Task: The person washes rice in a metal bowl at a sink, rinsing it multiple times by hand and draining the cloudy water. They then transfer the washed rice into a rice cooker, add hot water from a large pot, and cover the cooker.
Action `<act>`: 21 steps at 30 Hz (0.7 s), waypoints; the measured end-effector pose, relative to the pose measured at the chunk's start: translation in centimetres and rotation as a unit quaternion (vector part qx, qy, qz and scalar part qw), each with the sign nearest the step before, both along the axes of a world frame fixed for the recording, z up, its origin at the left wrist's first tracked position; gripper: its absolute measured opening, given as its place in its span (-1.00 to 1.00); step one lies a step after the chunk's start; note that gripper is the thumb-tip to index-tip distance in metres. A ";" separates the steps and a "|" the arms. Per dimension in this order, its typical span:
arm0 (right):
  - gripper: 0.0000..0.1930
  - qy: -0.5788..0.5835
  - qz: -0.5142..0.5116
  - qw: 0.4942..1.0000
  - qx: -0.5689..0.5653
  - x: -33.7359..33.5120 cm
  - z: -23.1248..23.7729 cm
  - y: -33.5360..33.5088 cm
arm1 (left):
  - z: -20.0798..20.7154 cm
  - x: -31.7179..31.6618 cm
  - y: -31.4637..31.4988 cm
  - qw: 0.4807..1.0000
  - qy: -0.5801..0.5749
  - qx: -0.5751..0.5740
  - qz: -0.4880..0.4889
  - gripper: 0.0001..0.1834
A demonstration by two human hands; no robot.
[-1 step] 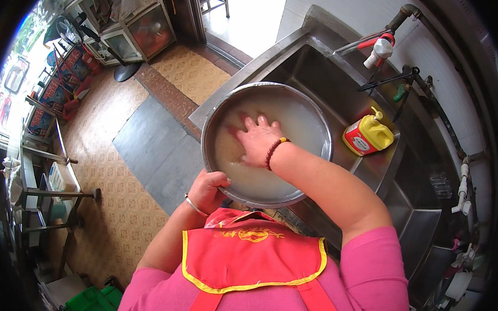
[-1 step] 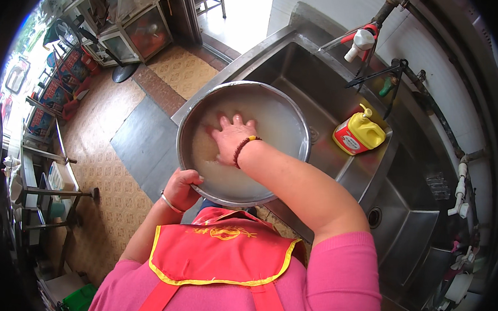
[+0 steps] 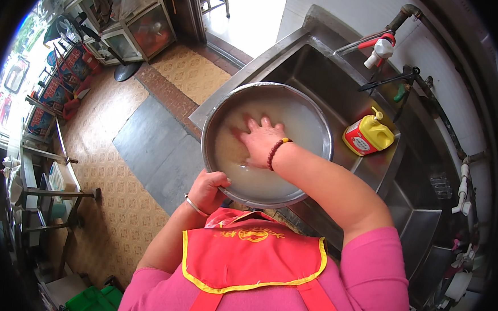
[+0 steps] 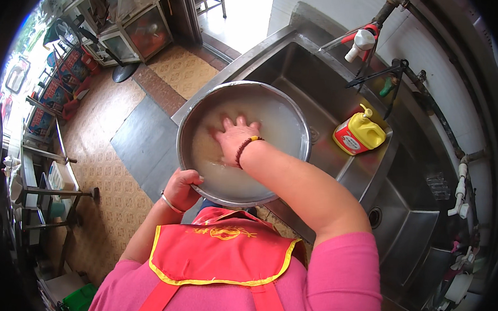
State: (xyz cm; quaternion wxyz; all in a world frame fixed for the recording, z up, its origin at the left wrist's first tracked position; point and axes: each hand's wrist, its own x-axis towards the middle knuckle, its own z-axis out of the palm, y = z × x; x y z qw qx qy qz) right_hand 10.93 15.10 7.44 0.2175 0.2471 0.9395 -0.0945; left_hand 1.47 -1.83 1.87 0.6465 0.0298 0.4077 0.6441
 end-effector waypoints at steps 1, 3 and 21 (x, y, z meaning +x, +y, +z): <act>-0.23 -0.029 0.003 1.000 0.003 0.7 0.1 0.1 | 0.0 0.0 0.0 1.000 0.003 -0.002 -0.003 -0.70; -0.18 -0.047 0.013 0.999 -0.010 1.9 -0.1 0.4 | -0.1 0.1 0.1 1.000 0.008 0.003 0.006 -0.65; -0.78 0.155 -0.024 0.975 -0.160 4.5 -2.2 0.3 | -0.2 0.0 0.3 1.000 -0.001 0.002 -0.009 -0.70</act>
